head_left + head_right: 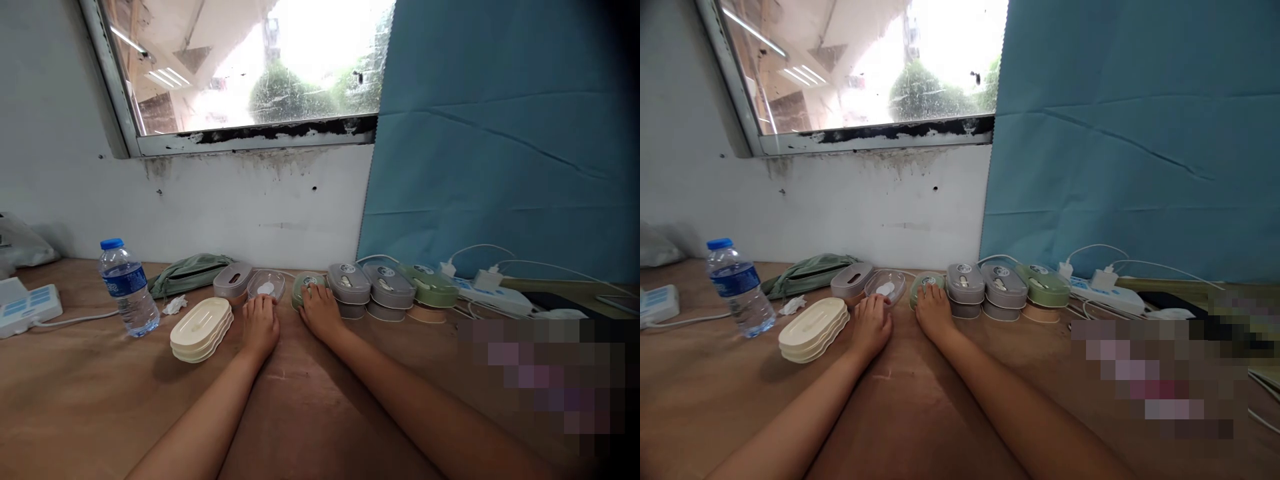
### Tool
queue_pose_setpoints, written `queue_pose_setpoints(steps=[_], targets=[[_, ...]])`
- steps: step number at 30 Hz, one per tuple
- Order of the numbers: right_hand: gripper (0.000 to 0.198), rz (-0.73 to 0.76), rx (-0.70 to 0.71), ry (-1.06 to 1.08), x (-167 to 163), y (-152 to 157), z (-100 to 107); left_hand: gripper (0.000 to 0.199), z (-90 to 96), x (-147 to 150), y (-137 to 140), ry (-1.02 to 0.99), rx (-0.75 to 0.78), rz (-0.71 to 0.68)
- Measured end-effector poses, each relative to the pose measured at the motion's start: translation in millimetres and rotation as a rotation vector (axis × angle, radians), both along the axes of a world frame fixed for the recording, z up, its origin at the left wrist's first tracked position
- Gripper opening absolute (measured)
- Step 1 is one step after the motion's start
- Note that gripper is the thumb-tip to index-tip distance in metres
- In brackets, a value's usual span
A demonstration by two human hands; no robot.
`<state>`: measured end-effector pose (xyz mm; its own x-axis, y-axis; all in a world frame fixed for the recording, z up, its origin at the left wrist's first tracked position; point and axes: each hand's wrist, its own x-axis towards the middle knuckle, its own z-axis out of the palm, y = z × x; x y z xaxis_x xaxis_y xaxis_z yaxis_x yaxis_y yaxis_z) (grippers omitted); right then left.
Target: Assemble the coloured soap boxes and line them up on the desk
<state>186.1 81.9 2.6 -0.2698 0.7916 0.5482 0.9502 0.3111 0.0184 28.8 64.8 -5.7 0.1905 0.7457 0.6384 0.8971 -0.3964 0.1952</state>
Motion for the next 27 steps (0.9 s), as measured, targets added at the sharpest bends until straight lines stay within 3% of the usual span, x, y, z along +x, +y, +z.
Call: queue_pose_setpoints(steps=[4, 7, 9, 11, 14, 19, 21, 27], targets=[[0.041, 0.135, -0.01, 0.01, -7.5, -7.1, -0.5, 0.029, 8.9, -3.4, 0.4, 0.119, 0.055, 0.042], [0.035, 0.266, -0.033, 0.022, -23.8, -10.1, 1.2, 0.039, 29.9, -12.1, 1.8, 0.231, 0.102, 0.138], [0.033, 0.294, -0.042, 0.057, -37.7, -5.3, 1.2, 0.049, 49.0, -22.0, 1.9, 0.249, 0.055, 0.275], [0.032, 0.29, -0.052, 0.099, -50.2, 4.0, -0.2, 0.062, 67.6, -34.7, 1.0, 0.265, -0.092, 0.401], [0.026, 0.268, -0.068, 0.149, -61.0, 17.4, -2.8, 0.081, 86.5, -56.8, -0.2, 0.312, -0.453, 0.508], [0.03, 0.278, -0.045, 0.192, -64.5, 19.2, 3.1, 0.106, 90.9, -89.3, 5.1, 0.276, -0.925, 0.531], [0.03, 0.31, -0.037, 0.192, -70.6, 18.3, 9.9, 0.109, 88.7, -97.9, 8.4, 0.257, -0.996, 0.495], [0.035, 0.37, -0.084, 0.167, -113.6, 38.0, 28.1, 0.106, 87.1, -112.0, 12.5, 0.163, -0.994, 0.44]])
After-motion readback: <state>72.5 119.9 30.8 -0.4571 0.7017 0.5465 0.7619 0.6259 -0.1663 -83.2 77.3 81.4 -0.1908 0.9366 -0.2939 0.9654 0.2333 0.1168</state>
